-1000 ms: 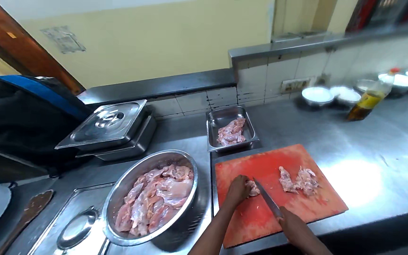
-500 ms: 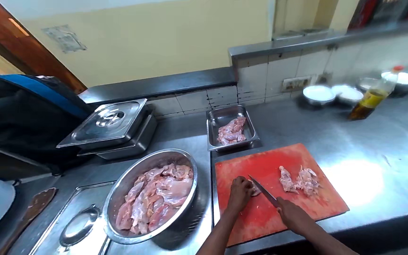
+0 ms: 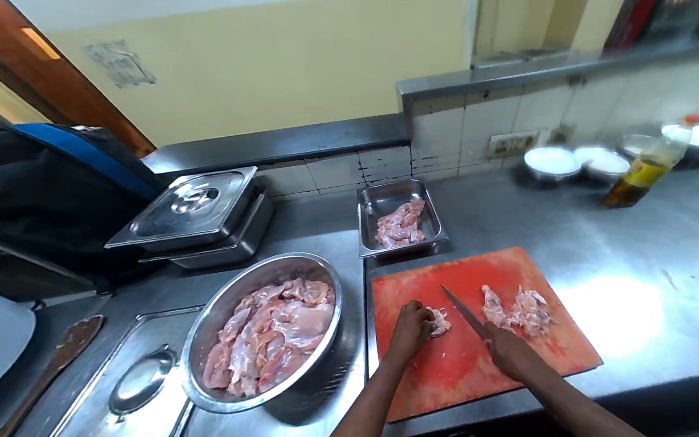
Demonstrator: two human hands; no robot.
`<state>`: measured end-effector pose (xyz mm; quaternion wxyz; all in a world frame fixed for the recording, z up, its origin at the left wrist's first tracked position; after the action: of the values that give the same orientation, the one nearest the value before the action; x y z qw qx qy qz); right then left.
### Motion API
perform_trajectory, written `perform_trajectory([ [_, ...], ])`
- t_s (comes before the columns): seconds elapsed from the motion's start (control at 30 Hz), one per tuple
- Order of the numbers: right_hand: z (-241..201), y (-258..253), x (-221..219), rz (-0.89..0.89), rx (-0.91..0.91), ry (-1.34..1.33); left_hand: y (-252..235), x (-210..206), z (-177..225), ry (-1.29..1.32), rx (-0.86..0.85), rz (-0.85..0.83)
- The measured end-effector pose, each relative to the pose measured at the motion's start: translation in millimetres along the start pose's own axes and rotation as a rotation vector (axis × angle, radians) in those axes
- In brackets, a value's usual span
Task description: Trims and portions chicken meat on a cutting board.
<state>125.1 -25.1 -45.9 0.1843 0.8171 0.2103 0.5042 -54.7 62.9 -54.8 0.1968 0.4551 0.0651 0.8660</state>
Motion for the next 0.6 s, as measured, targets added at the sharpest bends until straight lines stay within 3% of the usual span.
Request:
perform_trajectory([
  [0.13,-20.8,9.7,-15.5,-0.030,0.069,0.028,-0.8,-0.8,1.0,0.012,-0.003,-0.006],
  [0.27,-1.5,-2.9,-4.7,-0.009,-0.006,0.015,-0.1,-0.7,1.7,-0.004,0.006,-0.010],
  [0.47,-14.4,5.8,-15.3,-0.036,0.041,0.037,-0.8,-0.8,3.6,0.000,0.002,0.000],
  [0.6,4.4,0.1,5.1,0.031,-0.039,0.055,-0.5,-1.1,1.9,-0.003,0.004,0.000],
])
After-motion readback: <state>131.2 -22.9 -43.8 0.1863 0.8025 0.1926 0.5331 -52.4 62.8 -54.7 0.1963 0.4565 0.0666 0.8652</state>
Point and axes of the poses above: each hand's wrist, its own y-axis away from the middle knuckle, its own x-axis out of the back of the hand, z = x × y, the point moved 10 cm from there along -y, towards the middle knuckle, and after that the axes turned 10 degrees about x, right-handed, at the moved point
